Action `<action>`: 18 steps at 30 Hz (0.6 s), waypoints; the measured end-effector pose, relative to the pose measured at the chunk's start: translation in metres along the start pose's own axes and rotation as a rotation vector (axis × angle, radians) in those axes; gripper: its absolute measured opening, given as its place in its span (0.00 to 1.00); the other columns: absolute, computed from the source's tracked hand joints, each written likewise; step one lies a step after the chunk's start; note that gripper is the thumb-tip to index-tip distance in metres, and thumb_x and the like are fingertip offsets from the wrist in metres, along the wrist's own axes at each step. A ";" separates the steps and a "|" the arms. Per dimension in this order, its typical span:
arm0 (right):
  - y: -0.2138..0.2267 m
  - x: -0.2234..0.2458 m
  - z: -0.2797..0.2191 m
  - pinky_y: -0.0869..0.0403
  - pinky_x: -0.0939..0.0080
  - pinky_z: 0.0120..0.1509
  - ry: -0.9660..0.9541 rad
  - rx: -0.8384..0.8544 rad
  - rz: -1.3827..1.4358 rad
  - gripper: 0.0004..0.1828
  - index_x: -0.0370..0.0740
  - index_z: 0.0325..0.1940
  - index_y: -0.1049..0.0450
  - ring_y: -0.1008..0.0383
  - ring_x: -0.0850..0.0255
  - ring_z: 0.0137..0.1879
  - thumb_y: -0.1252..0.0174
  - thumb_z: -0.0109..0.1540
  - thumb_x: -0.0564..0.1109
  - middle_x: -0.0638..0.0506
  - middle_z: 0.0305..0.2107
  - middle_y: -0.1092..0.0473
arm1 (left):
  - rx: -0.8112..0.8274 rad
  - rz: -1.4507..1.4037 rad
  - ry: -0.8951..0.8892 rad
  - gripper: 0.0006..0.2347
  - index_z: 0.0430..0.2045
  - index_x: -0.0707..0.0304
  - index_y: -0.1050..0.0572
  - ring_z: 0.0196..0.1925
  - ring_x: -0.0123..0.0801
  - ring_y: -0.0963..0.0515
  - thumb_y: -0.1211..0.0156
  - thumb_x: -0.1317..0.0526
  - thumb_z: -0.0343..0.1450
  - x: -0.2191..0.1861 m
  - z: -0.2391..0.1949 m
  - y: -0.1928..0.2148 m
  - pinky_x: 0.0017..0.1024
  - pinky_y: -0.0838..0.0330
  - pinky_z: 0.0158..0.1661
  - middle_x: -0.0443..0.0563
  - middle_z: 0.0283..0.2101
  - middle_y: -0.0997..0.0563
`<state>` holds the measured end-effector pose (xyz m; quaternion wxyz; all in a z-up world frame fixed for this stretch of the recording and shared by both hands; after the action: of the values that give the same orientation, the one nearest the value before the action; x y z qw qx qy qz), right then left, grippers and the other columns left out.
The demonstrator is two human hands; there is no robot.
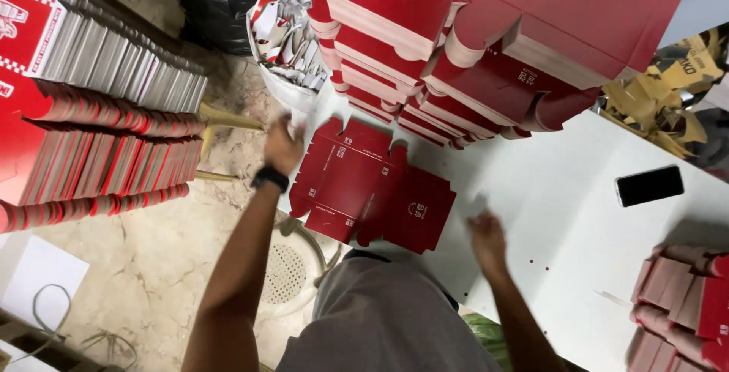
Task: Organizing and inspecting stacks of flat-folded red cardboard boxes on a work table in a factory setting.
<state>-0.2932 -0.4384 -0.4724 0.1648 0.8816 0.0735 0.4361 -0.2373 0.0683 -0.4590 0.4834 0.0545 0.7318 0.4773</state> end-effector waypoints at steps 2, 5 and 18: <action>-0.024 0.008 -0.033 0.36 0.40 0.64 -0.109 0.072 -0.069 0.33 0.36 0.65 0.40 0.35 0.46 0.60 0.37 0.61 0.51 0.41 0.55 0.36 | 0.198 0.050 0.089 0.24 0.58 0.61 0.30 0.55 0.62 0.22 0.45 0.44 0.74 0.020 -0.040 0.002 0.56 0.31 0.58 0.68 0.50 0.21; -0.063 0.060 -0.083 0.38 0.37 0.74 -0.229 0.152 -0.128 0.51 0.33 0.79 0.48 0.41 0.39 0.75 0.37 0.62 0.63 0.32 0.71 0.43 | 0.435 0.183 0.202 0.34 0.64 0.60 0.38 0.61 0.60 0.24 0.47 0.34 0.70 0.016 -0.079 -0.001 0.51 0.31 0.62 0.67 0.57 0.25; -0.068 0.062 -0.080 0.26 0.46 0.64 -0.303 0.140 -0.158 0.46 0.36 0.78 0.43 0.29 0.44 0.67 0.38 0.63 0.62 0.33 0.66 0.35 | 0.733 -0.089 0.460 0.48 0.66 0.69 0.34 0.71 0.60 0.35 0.40 0.26 0.60 -0.077 -0.069 0.060 0.50 0.39 0.67 0.73 0.66 0.31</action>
<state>-0.3180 -0.3398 -0.4045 0.1460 0.9380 0.1471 0.2780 -0.2722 0.0148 -0.3582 0.2764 0.0833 0.9433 0.1642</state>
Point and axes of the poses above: each hand's wrist, its own z-axis towards the middle knuckle, its own y-axis out of the back of the hand, x = y × z, the point moved 2 cm from there along z, towards the middle knuckle
